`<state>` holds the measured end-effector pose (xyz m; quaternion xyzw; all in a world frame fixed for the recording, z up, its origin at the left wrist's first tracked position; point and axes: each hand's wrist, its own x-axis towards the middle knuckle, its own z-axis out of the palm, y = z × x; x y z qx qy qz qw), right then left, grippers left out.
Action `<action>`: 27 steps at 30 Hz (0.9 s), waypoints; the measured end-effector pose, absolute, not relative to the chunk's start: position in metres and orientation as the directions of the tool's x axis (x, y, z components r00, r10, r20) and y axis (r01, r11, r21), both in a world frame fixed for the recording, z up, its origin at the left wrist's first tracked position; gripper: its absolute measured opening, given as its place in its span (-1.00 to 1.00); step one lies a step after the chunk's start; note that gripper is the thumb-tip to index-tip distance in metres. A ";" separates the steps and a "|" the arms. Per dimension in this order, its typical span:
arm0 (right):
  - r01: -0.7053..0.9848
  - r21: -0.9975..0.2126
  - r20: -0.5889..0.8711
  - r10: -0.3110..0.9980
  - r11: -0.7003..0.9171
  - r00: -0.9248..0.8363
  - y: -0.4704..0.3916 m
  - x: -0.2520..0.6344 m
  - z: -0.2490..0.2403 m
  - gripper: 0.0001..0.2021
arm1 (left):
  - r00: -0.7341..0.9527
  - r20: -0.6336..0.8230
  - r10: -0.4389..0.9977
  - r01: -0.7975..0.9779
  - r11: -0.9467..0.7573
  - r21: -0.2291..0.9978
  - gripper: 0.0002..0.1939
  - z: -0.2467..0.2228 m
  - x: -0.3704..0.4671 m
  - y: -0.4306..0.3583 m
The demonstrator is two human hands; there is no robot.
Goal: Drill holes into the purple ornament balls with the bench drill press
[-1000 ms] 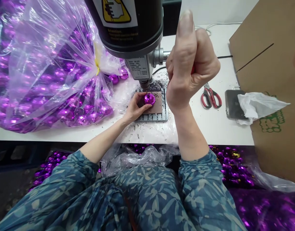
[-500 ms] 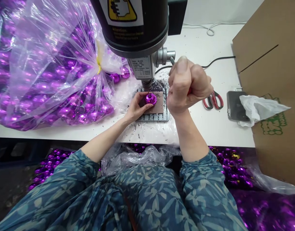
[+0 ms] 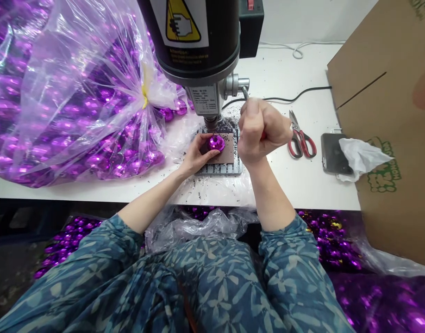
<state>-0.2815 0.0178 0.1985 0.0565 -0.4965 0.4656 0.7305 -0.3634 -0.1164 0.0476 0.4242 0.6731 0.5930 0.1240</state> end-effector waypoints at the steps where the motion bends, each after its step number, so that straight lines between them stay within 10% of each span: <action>1: -0.740 -0.388 0.768 0.636 0.550 0.070 0.017 -0.283 0.209 -0.42 | -0.613 0.337 0.715 0.436 -0.050 0.899 -0.42 0.047 -0.363 -0.115; 10: -0.727 -0.664 0.540 0.785 0.174 -0.304 0.030 -0.306 0.296 -0.57 | -0.617 0.389 0.684 0.621 0.120 0.774 -0.56 0.093 -0.324 -0.164; 17: -0.774 -0.593 0.631 0.725 0.222 -0.276 0.030 -0.303 0.288 -0.62 | -0.069 -0.091 0.993 0.827 0.108 0.552 -0.44 0.128 -0.272 -0.258; 23: -0.846 -0.482 0.639 0.752 0.228 -0.161 0.035 -0.316 0.284 -0.61 | -0.500 0.302 0.811 0.762 0.247 0.599 -0.75 0.117 -0.381 -0.211; 27: -0.822 -0.513 0.656 0.730 0.248 -0.189 0.036 -0.314 0.282 -0.61 | -0.700 0.297 0.649 0.700 0.543 0.464 -0.77 0.110 -0.478 -0.147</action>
